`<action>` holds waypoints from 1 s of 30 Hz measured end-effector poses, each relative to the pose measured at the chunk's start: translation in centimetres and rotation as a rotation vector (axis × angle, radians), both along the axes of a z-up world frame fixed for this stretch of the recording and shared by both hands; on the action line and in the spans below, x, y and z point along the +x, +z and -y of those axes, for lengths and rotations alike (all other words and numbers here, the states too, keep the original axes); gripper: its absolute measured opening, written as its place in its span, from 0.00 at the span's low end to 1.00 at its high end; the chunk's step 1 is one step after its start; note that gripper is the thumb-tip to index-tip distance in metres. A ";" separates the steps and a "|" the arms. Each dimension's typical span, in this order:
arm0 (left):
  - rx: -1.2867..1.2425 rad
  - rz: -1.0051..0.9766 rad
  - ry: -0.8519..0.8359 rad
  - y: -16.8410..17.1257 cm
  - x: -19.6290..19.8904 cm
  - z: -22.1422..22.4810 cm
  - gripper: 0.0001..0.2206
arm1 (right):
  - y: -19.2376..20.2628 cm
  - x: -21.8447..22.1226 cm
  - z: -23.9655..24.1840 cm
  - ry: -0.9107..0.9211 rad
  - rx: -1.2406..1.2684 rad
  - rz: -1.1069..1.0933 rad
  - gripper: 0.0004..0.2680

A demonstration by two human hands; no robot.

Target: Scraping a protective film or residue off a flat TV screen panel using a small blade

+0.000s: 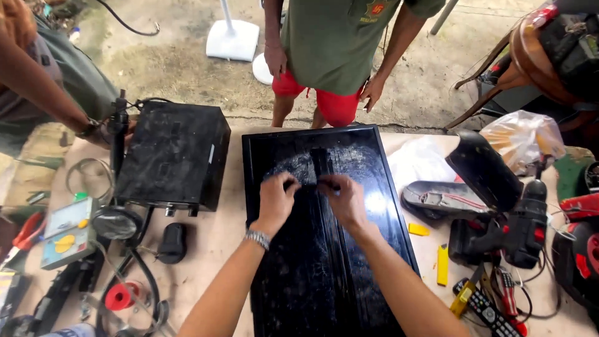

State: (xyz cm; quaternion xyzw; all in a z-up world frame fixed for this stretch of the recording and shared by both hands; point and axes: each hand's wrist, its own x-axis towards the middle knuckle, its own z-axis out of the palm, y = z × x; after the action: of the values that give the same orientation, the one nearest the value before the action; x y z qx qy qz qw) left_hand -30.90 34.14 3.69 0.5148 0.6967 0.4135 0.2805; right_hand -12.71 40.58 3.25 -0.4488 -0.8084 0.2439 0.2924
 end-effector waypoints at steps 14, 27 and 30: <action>-0.110 -0.377 0.263 -9.9 -3.2 -16.1 0.05 | -4.0 -4.9 -14.4 -0.131 -0.277 0.091 0.03; -0.312 -0.400 0.205 -9.6 -4.5 -17.7 0.04 | -5.5 -5.7 -18.3 -0.036 -0.367 0.240 0.04; -0.347 -0.379 0.181 -8.6 -4.1 -16.7 0.05 | -6.3 -5.5 -17.6 -0.003 -0.374 0.254 0.04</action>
State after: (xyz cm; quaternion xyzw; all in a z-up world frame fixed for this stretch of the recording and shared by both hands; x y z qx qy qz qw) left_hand -35.03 50.85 -4.89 0.4629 0.8404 0.2076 0.1909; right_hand -18.26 58.19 -3.05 -0.5237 -0.7787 0.3307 0.1002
